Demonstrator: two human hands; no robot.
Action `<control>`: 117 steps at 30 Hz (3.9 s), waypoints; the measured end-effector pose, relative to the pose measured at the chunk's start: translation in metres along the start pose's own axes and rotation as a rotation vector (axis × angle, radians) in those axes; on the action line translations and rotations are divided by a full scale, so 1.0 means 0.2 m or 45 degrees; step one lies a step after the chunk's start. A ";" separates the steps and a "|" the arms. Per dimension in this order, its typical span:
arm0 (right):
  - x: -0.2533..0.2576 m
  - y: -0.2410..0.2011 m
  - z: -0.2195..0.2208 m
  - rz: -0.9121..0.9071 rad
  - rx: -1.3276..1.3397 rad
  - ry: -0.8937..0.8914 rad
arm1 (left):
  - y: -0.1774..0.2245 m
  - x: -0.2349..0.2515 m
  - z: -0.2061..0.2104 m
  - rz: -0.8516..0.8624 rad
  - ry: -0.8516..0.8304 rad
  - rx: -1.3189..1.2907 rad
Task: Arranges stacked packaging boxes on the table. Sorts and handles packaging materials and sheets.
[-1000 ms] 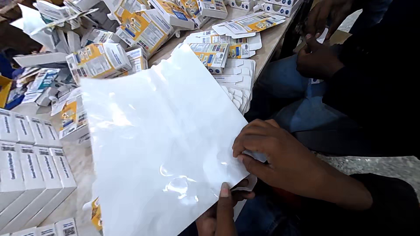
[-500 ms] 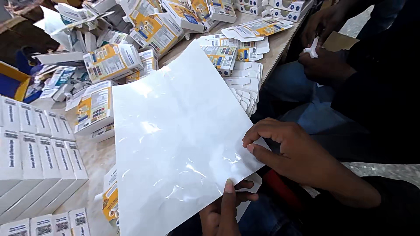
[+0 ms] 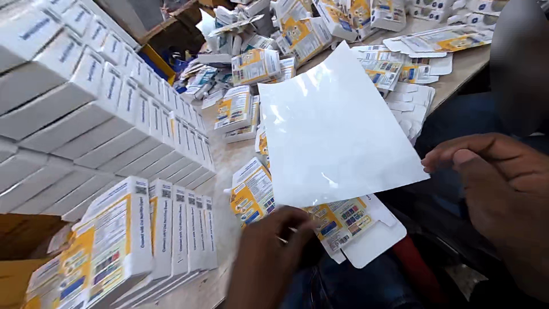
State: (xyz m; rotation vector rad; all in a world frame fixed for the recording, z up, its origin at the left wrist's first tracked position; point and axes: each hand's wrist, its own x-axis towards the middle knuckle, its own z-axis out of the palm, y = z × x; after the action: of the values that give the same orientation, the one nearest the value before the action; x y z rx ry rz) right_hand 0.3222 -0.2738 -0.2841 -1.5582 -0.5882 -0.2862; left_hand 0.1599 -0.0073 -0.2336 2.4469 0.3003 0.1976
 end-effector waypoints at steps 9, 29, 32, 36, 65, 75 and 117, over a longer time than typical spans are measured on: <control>-0.03 -0.02 0.04 0.150 -0.008 0.025 | -0.17 0.28 -0.37 -0.058 -0.287 0.781; -0.03 0.00 0.04 0.153 0.000 0.080 | -0.10 0.40 -0.24 0.252 -1.070 1.208; -0.03 0.01 0.04 0.132 0.011 0.084 | -0.10 0.40 -0.24 0.214 -1.151 1.144; -0.03 0.01 0.04 0.138 0.004 0.091 | -0.15 0.41 -0.26 0.278 -1.205 1.034; -0.12 -0.08 0.14 -0.503 -0.209 0.052 | -0.08 -0.23 -0.26 0.364 -0.301 -0.034; -0.51 -0.18 0.49 -0.781 -0.054 -0.463 | -0.23 -0.65 0.18 0.033 0.158 -0.672; -0.56 -0.17 0.55 -0.931 -0.198 -0.558 | -0.25 -0.66 0.22 0.185 0.269 -0.728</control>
State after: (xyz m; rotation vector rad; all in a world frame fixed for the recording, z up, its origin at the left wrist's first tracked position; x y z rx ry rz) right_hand 0.1934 -0.1879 -0.3230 -1.5096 -1.5126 -0.5522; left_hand 0.0352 -0.0308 -0.3071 1.8807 0.1302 0.5303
